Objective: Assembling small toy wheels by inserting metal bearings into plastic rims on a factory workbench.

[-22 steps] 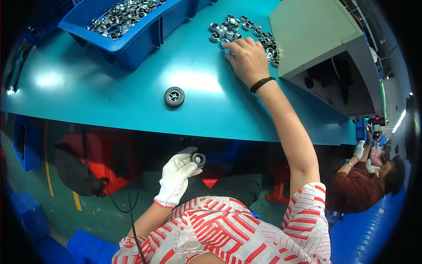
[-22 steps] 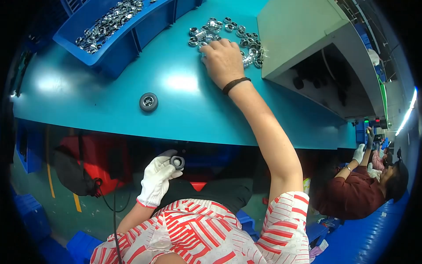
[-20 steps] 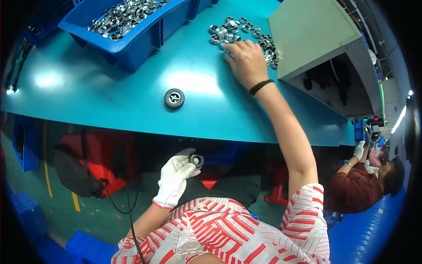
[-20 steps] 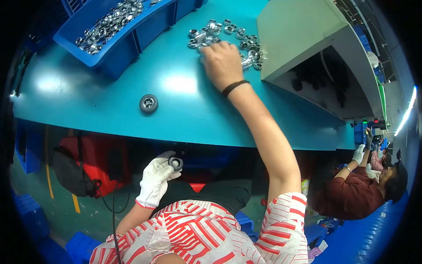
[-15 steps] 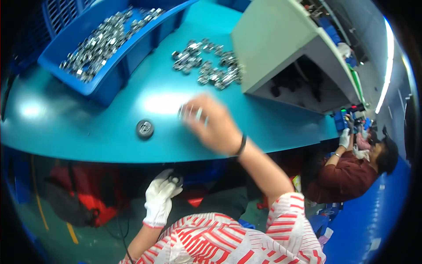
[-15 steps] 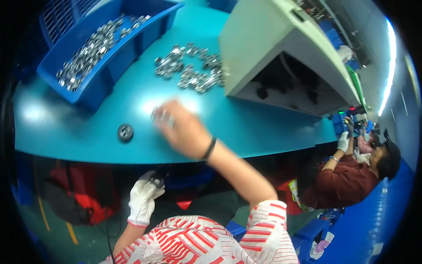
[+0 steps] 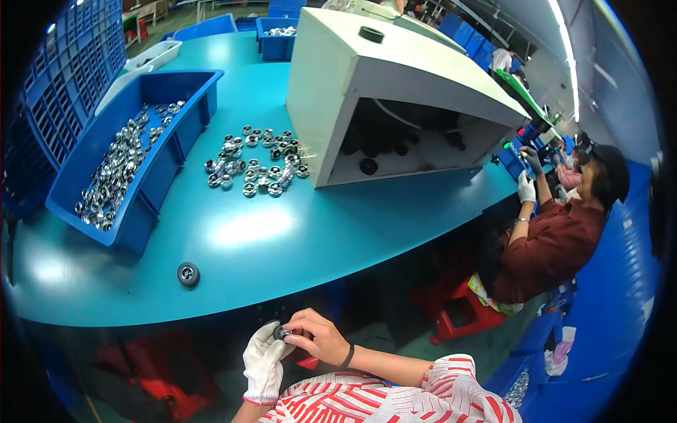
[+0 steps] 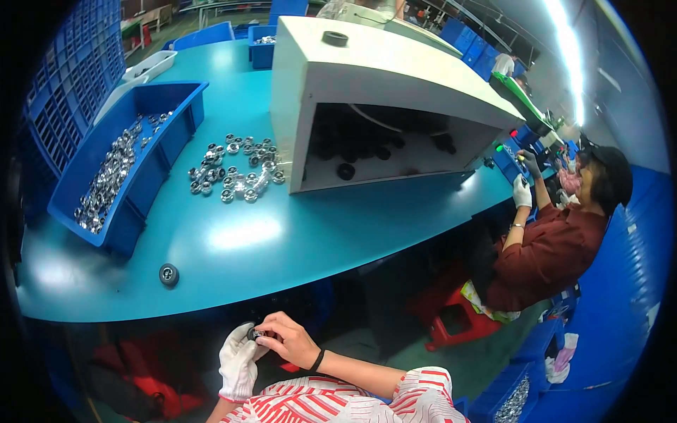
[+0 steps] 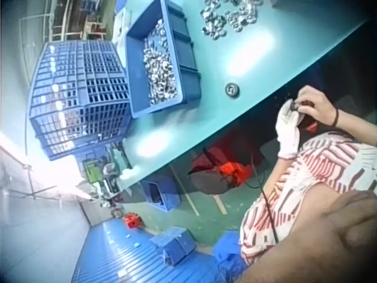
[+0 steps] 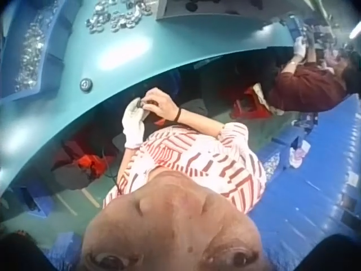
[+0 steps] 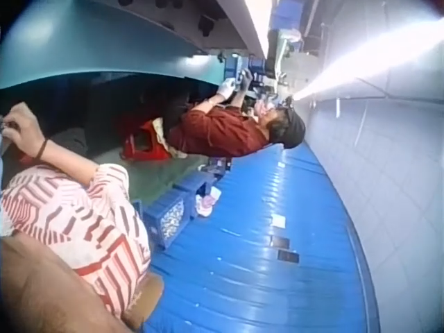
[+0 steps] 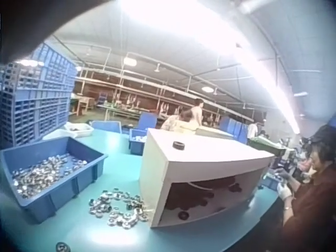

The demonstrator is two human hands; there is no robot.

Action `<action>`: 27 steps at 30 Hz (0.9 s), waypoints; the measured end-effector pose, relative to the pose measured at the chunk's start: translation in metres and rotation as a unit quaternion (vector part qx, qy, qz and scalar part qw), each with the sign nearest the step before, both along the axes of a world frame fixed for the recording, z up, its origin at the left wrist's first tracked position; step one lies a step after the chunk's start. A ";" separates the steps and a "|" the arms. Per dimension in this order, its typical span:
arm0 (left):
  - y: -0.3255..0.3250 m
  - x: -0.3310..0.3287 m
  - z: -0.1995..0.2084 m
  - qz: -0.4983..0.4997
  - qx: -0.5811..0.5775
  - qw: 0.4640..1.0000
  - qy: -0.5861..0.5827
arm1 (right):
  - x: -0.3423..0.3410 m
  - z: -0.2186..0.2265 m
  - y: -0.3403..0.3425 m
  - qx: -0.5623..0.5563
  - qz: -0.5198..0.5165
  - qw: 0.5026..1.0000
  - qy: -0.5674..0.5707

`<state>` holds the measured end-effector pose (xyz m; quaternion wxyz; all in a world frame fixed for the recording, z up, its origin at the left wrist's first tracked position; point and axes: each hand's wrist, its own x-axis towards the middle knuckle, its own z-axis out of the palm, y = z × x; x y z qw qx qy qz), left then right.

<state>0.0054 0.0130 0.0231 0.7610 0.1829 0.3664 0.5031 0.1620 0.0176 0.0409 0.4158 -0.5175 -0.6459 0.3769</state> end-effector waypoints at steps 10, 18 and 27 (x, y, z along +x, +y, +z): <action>-0.006 0.011 0.003 0.000 0.026 0.996 0.082 | 0.014 -0.012 0.000 -0.101 0.005 0.992 0.078; -0.008 0.014 -0.007 0.009 0.016 0.996 0.090 | 0.016 -0.018 -0.001 -0.079 -0.015 0.997 -0.008; -0.013 -0.004 -0.025 -0.087 -0.045 0.990 0.098 | 0.011 -0.041 -0.009 0.021 0.078 0.995 -0.064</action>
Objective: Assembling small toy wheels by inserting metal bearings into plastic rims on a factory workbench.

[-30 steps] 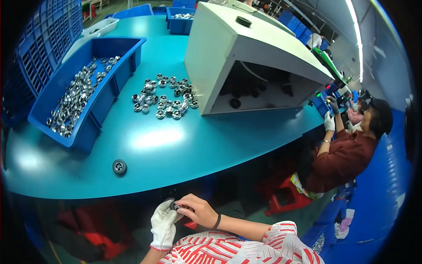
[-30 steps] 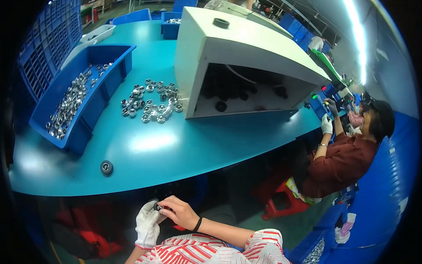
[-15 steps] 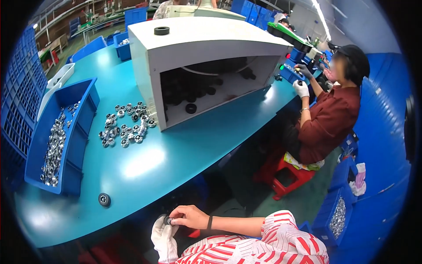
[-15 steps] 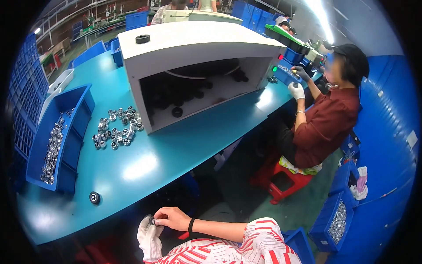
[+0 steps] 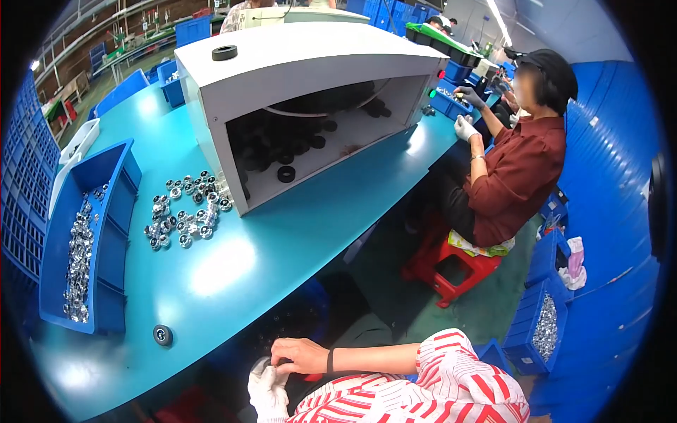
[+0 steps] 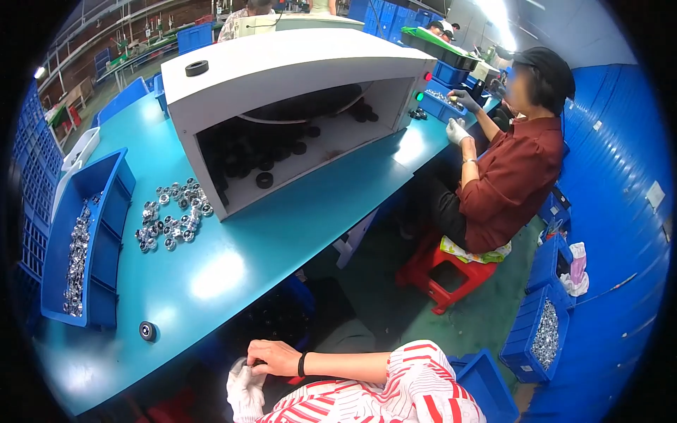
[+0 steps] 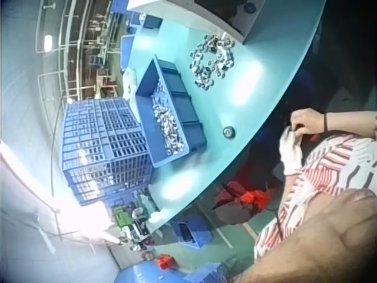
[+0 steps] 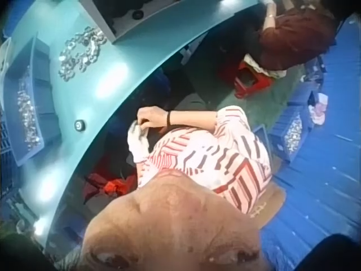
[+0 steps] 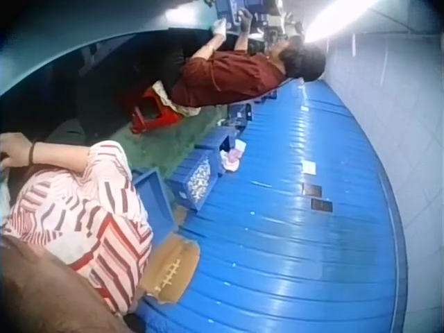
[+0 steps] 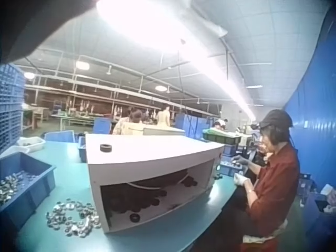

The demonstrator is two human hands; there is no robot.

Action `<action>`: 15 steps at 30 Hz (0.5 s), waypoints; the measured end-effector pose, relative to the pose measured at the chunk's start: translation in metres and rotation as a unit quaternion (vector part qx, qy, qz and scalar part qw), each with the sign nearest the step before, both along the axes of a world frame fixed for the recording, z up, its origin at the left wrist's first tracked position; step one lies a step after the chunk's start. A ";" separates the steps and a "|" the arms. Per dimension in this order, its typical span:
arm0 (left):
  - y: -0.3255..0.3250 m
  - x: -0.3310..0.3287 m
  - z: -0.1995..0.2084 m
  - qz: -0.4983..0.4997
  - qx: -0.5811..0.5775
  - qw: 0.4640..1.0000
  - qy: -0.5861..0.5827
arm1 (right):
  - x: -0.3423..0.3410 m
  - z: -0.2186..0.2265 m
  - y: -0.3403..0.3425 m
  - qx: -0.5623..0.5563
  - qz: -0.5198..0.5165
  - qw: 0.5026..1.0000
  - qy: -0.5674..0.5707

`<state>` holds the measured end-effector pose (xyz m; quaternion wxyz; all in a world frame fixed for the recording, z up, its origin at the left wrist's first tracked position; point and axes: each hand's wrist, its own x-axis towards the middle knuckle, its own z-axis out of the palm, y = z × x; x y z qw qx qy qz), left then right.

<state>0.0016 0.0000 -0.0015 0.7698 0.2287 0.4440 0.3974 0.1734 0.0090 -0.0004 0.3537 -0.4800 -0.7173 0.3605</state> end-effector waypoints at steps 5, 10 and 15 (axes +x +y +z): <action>0.002 0.012 0.006 0.073 0.066 0.995 0.035 | 0.003 0.006 -0.001 -0.089 0.050 0.994 -0.035; 0.004 0.018 0.005 0.067 0.117 0.987 0.092 | 0.002 0.003 0.007 -0.094 0.065 0.991 -0.071; 0.009 0.014 0.012 -0.067 0.127 0.970 0.197 | 0.005 0.011 0.011 -0.101 0.083 0.989 -0.076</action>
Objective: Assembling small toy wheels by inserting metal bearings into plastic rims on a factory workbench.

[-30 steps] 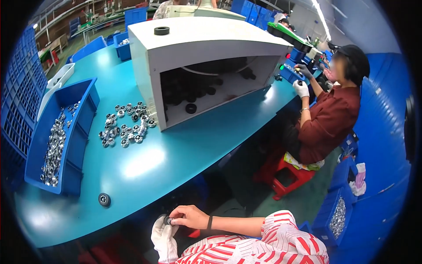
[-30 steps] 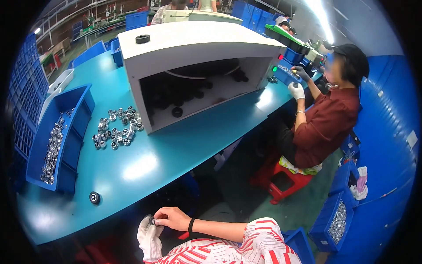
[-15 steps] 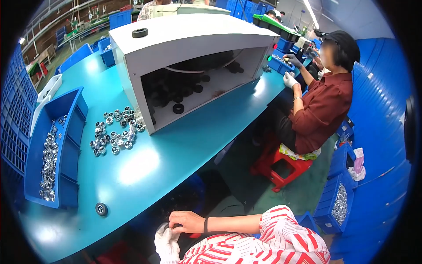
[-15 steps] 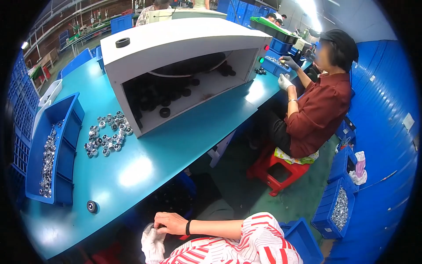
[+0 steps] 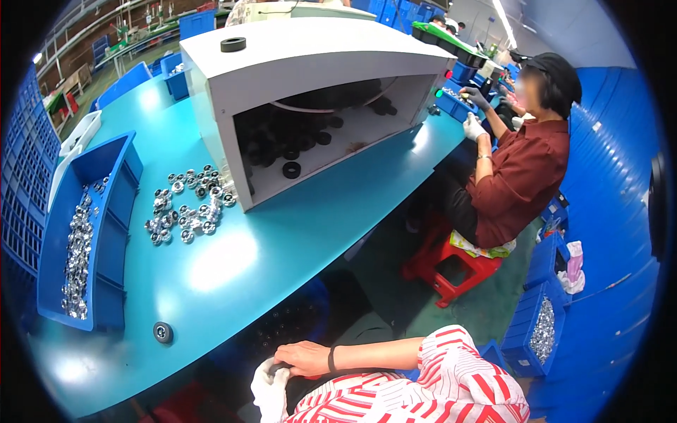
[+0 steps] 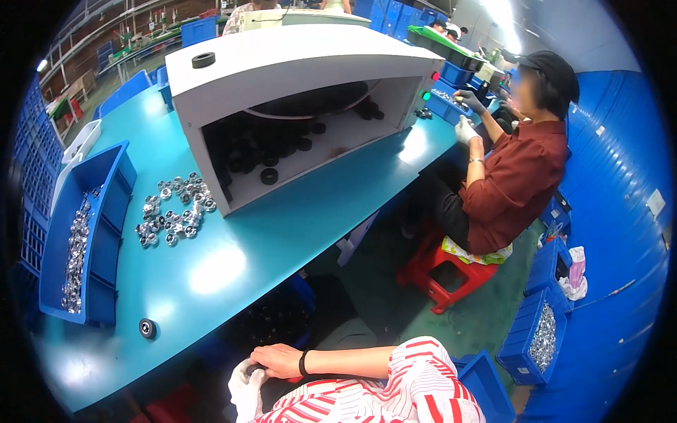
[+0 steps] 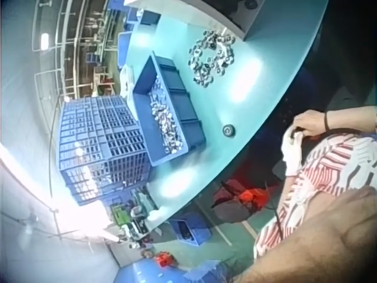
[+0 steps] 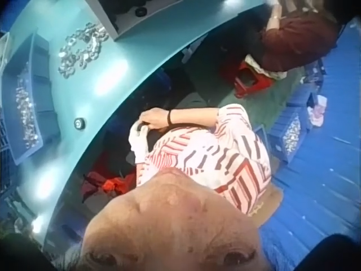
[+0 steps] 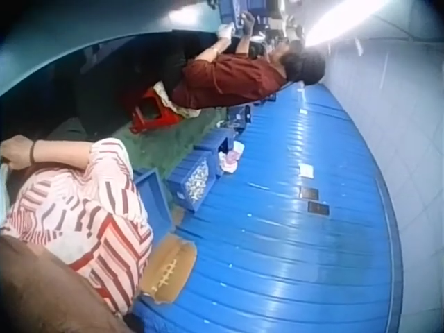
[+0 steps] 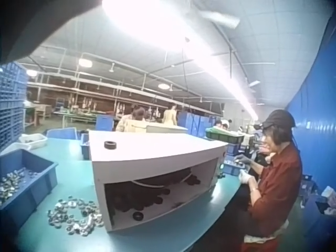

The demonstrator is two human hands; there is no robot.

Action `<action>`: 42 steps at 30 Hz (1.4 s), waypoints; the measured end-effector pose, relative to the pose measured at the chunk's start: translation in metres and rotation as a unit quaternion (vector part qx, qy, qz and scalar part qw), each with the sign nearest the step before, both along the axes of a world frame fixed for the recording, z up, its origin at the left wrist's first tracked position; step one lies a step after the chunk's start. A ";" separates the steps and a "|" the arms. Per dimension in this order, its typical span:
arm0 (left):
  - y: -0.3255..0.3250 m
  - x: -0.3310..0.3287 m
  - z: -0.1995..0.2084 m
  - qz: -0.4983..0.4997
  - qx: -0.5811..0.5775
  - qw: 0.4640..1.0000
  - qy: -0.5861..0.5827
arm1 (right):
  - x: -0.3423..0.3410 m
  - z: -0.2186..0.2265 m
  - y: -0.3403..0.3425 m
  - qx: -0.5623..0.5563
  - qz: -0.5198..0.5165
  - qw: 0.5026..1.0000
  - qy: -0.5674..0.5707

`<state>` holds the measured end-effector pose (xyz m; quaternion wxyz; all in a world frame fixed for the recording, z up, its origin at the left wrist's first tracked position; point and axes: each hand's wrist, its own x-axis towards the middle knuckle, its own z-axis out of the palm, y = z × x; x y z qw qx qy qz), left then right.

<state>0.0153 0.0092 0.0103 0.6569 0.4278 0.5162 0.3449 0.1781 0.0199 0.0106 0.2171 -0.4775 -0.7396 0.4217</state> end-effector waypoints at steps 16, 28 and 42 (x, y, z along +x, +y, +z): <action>-0.005 -0.014 -0.004 -0.081 0.044 0.977 0.193 | -0.014 -0.003 -0.007 -0.031 -0.027 0.997 -0.063; 0.010 -0.021 -0.014 0.017 -0.167 0.978 -0.125 | -0.007 -0.005 -0.003 -0.182 -0.135 0.960 0.165; 0.007 -0.022 -0.004 -0.014 -0.144 0.989 0.023 | -0.010 -0.010 -0.012 0.043 -0.024 0.998 -0.033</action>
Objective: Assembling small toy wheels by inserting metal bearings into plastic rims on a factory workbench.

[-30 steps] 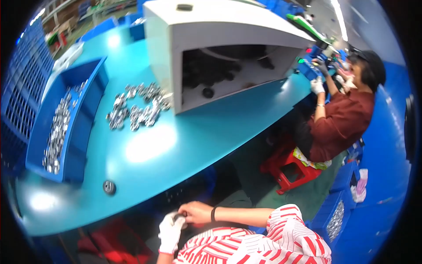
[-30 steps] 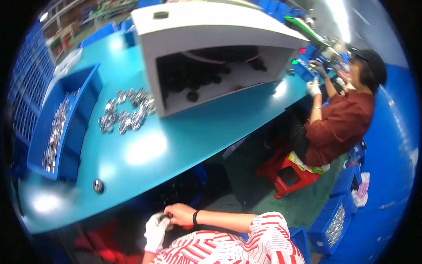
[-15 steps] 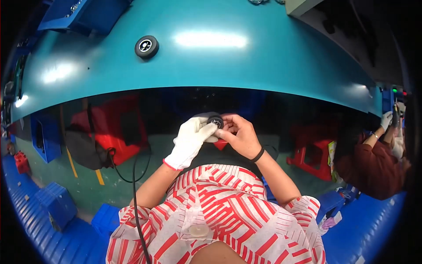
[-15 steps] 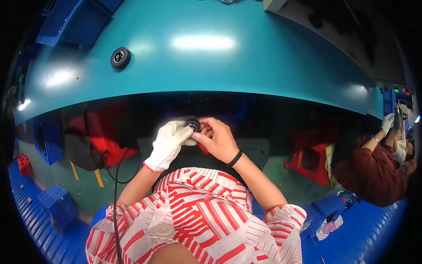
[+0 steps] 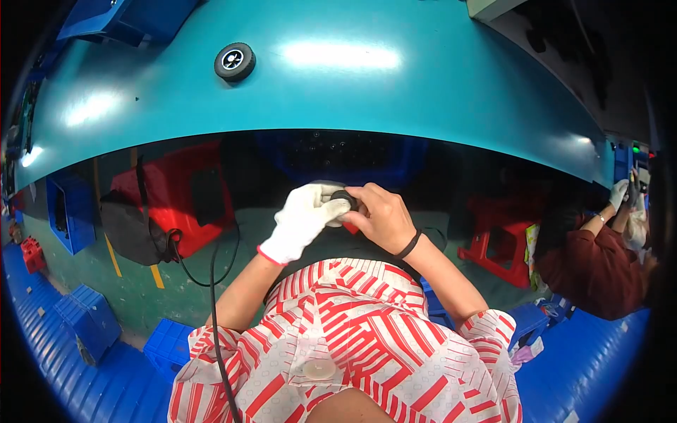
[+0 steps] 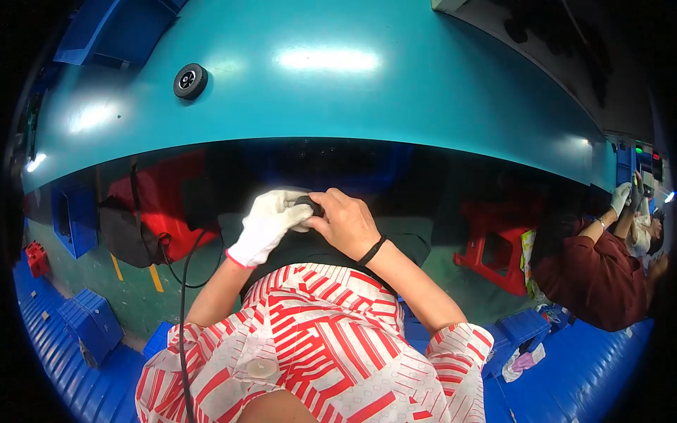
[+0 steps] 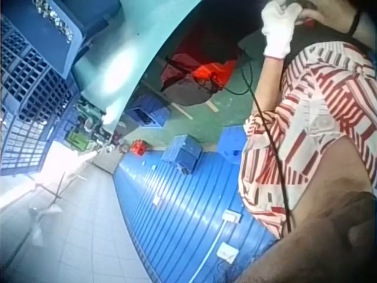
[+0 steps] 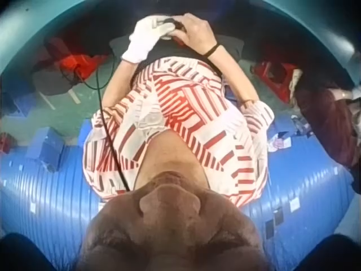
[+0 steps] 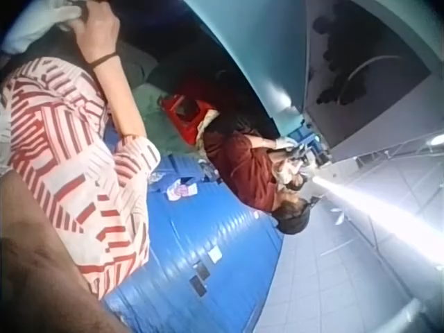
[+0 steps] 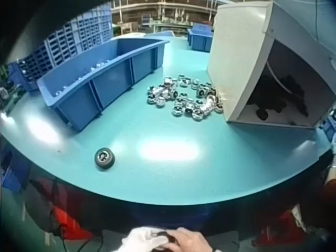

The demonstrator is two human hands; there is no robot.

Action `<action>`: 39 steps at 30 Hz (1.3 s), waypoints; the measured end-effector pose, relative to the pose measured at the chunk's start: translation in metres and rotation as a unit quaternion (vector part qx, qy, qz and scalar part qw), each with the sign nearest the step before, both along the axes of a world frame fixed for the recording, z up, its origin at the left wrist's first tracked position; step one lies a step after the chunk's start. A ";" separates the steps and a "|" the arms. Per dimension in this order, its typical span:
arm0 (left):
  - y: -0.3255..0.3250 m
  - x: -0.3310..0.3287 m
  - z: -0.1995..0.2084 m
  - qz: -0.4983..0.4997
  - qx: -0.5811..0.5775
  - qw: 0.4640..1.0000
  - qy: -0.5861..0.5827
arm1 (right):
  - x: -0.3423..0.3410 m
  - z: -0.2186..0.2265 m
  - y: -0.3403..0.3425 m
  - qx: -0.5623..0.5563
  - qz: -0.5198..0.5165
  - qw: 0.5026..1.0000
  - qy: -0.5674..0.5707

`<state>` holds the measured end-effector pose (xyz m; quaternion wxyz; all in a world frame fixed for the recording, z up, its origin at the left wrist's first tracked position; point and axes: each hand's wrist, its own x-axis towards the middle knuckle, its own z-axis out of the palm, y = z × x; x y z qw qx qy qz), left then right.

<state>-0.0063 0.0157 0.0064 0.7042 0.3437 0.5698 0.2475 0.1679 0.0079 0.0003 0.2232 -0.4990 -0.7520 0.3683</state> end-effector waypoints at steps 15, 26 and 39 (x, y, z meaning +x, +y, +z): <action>-0.008 -0.001 -0.010 0.105 0.008 0.983 -0.151 | 0.004 0.009 0.012 -0.197 -0.033 0.972 0.125; 0.012 -0.014 -0.006 -0.109 -0.003 0.992 -0.069 | 0.006 0.017 0.013 -0.014 0.046 0.999 0.012; -0.005 0.000 0.003 0.068 0.044 0.989 -0.120 | 0.006 0.015 0.010 -0.028 0.030 0.999 0.010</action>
